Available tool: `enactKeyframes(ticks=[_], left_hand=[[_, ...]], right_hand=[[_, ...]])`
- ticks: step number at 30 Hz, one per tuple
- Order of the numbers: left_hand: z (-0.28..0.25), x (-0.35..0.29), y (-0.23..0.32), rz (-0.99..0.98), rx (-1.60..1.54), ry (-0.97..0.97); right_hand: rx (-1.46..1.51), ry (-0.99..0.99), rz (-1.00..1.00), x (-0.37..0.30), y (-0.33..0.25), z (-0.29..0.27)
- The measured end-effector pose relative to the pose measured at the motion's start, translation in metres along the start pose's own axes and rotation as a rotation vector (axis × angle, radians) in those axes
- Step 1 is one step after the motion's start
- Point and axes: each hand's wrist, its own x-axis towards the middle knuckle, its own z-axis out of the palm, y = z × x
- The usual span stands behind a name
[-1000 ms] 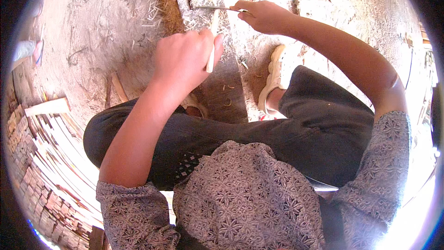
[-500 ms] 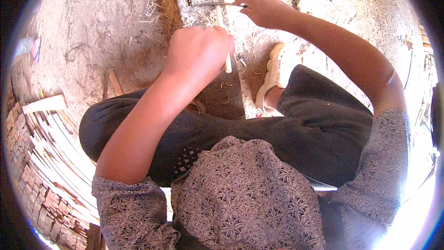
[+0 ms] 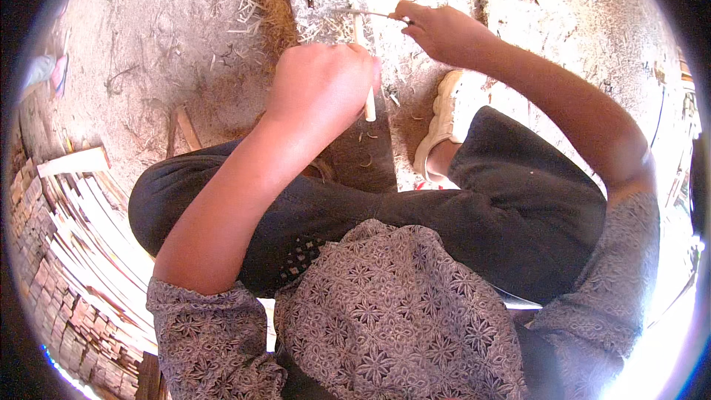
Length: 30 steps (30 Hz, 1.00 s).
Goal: The person sits on the ground and uses a knife to carve a small piece of wood, repeatedly shaving off thin layers. The person occasionally pauses to inspect the wood and adjust their grip.
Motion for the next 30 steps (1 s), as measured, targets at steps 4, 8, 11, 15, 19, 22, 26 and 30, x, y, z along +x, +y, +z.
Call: enactKeyframes(ticks=[4,8,11,15,19,22,26,30], left_hand=[[-0.004,0.006,0.0,-0.029,-0.047,0.016],[-0.004,-0.002,-0.003,-0.061,-0.024,-0.046],[-0.002,-0.007,-0.002,-0.08,-0.009,-0.023],[-0.003,-0.002,0.003,-0.069,-0.008,-0.045],[-0.001,0.001,-0.001,-0.056,-0.028,-0.006],[-0.004,-0.002,0.001,-0.082,-0.022,-0.035],[-0.007,-0.004,-0.001,-0.098,0.039,-0.01],[-0.007,-0.004,0.001,-0.101,0.01,-0.018]], right_hand=[[0.057,-0.011,0.057,0.024,0.013,0.004],[0.187,-0.105,0.136,-0.014,-0.033,-0.024],[0.264,-0.13,0.059,-0.041,-0.054,-0.04],[0.058,-0.076,0.05,-0.018,-0.022,-0.015],[0.107,-0.025,-0.035,0.001,-0.004,-0.006],[0.087,-0.067,0.027,-0.001,-0.019,-0.011],[0.108,-0.067,0.055,-0.022,-0.039,-0.021],[0.059,-0.056,0.045,-0.028,-0.026,-0.02]])
